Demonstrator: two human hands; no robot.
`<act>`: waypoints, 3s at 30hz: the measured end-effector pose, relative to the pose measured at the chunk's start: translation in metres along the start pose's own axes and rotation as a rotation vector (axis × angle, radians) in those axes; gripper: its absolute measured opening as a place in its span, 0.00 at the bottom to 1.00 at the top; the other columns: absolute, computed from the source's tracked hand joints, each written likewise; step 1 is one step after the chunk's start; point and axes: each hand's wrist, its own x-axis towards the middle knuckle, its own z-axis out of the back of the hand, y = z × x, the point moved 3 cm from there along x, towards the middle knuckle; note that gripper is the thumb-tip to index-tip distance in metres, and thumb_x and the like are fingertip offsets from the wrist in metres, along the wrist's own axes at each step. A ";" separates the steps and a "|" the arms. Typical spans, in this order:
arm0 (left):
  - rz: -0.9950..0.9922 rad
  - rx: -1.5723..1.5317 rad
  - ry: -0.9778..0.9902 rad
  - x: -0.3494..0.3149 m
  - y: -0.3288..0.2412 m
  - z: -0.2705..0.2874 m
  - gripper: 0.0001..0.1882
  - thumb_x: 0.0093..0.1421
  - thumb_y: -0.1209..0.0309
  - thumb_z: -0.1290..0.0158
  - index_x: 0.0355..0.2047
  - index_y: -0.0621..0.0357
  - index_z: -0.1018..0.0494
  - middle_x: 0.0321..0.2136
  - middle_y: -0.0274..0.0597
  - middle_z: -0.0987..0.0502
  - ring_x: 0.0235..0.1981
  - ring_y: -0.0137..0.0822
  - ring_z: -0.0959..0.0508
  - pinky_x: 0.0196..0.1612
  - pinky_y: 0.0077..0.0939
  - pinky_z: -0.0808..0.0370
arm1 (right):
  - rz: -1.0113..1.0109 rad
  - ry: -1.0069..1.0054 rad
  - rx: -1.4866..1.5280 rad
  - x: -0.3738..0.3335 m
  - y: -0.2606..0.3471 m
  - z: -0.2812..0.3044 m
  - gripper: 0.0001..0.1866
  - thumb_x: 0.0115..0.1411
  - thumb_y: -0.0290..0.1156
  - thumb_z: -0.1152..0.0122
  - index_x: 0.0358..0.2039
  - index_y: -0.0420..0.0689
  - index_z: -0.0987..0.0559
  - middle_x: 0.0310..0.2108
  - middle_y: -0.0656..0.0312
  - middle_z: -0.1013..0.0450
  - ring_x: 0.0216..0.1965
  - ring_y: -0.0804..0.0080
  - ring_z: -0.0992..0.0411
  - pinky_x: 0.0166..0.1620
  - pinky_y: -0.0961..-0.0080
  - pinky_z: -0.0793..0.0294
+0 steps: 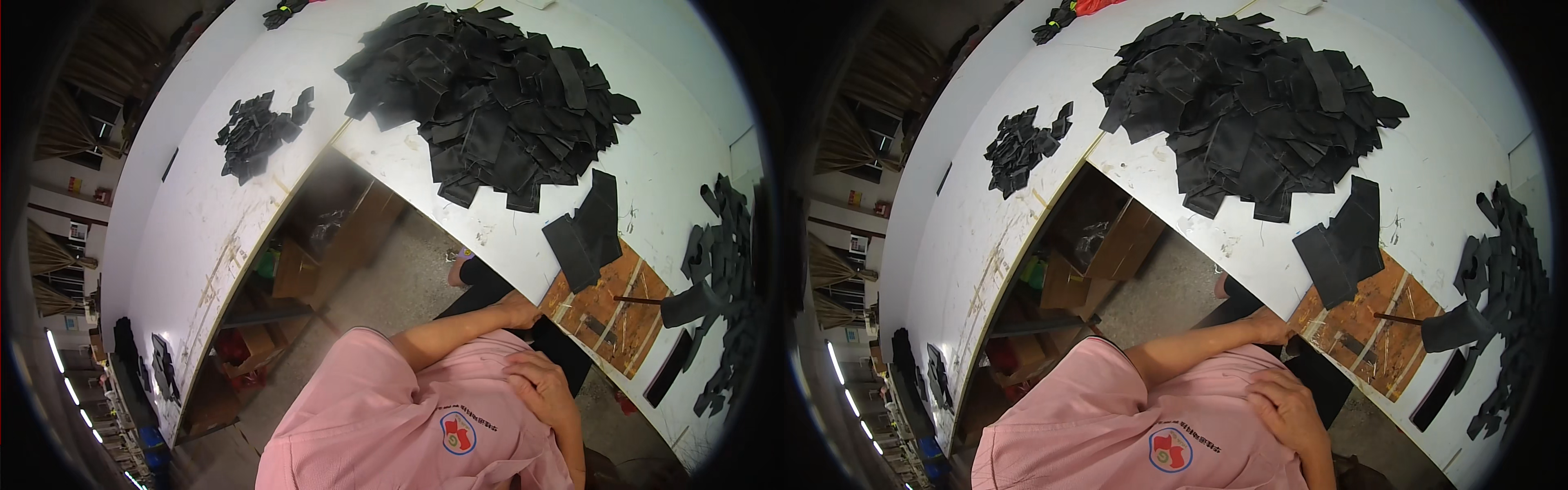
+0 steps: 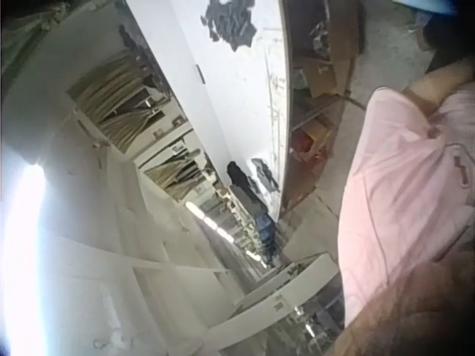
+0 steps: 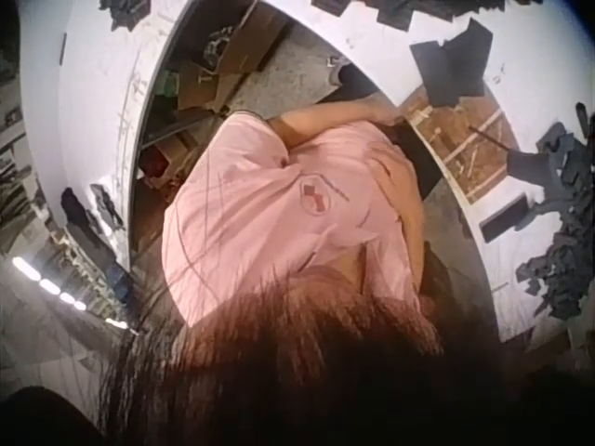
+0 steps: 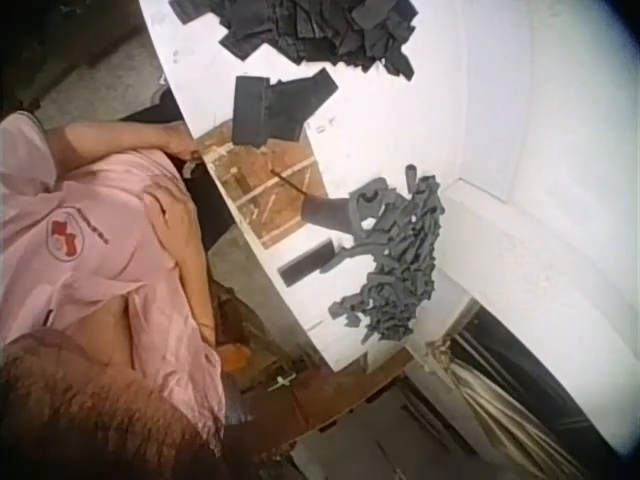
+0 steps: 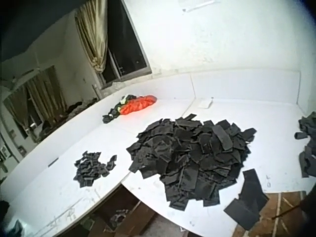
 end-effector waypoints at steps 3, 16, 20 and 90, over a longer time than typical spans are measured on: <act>-0.006 -0.058 -0.106 -0.002 -0.007 0.005 0.13 0.44 0.74 0.51 0.33 0.61 0.28 0.32 0.54 0.27 0.38 0.52 0.28 0.42 0.40 0.32 | -0.170 -0.237 -0.055 -0.027 -0.033 0.002 0.12 0.54 0.30 0.49 0.31 0.34 0.24 0.34 0.49 0.28 0.38 0.53 0.30 0.42 0.69 0.33; 0.048 -0.061 0.016 -0.005 -0.011 0.018 0.12 0.47 0.74 0.51 0.34 0.59 0.30 0.34 0.52 0.28 0.38 0.51 0.29 0.41 0.39 0.32 | -0.427 -0.984 -0.158 -0.105 -0.137 -0.017 0.17 0.59 0.33 0.53 0.17 0.36 0.33 0.15 0.54 0.32 0.17 0.63 0.33 0.22 0.68 0.37; 0.073 -0.062 0.006 -0.008 -0.015 0.022 0.08 0.48 0.74 0.52 0.30 0.60 0.29 0.30 0.54 0.27 0.35 0.53 0.28 0.39 0.40 0.31 | -0.411 -0.942 -0.322 -0.098 -0.143 -0.014 0.19 0.59 0.35 0.52 0.15 0.36 0.34 0.13 0.52 0.34 0.15 0.59 0.35 0.21 0.66 0.38; -0.052 -0.123 -0.834 0.149 -0.077 0.220 0.07 0.48 0.76 0.46 0.27 0.65 0.31 0.20 0.45 0.28 0.17 0.37 0.28 0.22 0.26 0.31 | -0.242 -0.810 0.225 -0.056 -0.014 0.101 0.09 0.55 0.30 0.46 0.33 0.37 0.25 0.18 0.67 0.31 0.22 0.81 0.33 0.27 0.85 0.33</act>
